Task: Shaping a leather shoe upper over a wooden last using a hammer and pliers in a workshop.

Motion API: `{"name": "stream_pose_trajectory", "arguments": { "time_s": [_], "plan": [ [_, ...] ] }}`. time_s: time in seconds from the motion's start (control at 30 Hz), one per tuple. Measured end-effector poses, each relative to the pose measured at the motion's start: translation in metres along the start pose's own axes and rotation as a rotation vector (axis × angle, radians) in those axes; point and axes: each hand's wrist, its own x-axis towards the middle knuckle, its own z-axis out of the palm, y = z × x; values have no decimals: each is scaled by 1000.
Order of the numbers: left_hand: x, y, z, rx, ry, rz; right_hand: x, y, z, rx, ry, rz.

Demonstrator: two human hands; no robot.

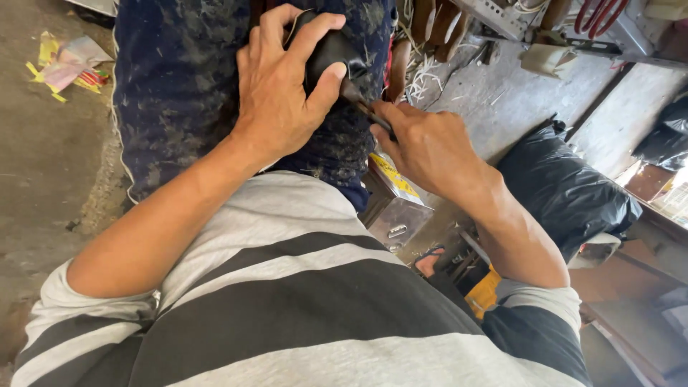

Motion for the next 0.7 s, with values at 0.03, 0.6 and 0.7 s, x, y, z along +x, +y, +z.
{"name": "stream_pose_trajectory", "arguments": {
  "time_s": [0.03, 0.6, 0.7],
  "plan": [
    [-1, -1, -1, 0, -7, -4, 2, 0, -4, 7, -4, 2],
    [10, -21, -11, -258, -126, 13, 54, 51, -38, 795, -447, -94],
    [10, -21, -13, -291, -104, 49, 51, 41, -32, 782, -405, 6]
  ]
}}
